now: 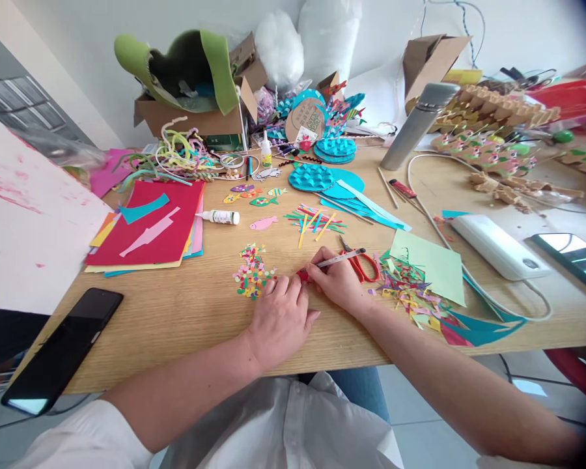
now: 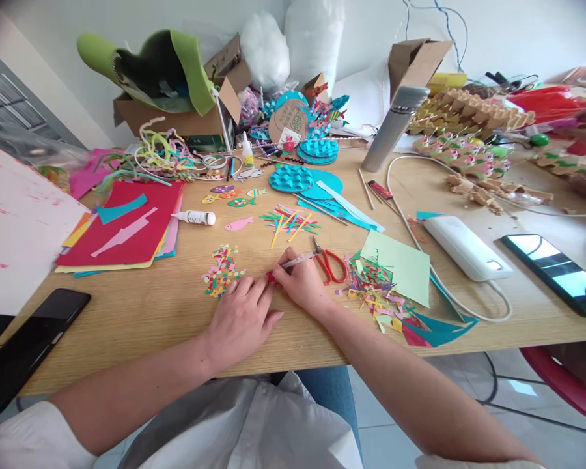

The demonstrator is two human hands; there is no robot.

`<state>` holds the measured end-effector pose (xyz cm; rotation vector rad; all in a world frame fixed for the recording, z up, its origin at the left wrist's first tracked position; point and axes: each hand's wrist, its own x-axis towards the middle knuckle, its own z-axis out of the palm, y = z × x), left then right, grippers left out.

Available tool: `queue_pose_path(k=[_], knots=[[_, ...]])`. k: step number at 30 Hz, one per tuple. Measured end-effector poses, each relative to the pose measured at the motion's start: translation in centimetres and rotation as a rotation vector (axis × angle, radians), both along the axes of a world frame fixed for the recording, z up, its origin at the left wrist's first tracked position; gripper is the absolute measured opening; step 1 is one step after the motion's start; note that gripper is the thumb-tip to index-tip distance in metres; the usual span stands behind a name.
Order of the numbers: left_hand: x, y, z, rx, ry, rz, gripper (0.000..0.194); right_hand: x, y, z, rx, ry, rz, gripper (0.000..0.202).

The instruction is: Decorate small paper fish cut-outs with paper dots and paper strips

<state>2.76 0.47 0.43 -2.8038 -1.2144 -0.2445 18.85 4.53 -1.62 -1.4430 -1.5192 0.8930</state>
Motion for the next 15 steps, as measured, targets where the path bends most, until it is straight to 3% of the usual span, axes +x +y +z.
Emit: queue_pose_path(k=[15], knots=[[0.06,0.04,0.07,0.000,0.005,0.006,0.043,0.00,0.03,0.02,0.003,0.005,-0.010,0.017]])
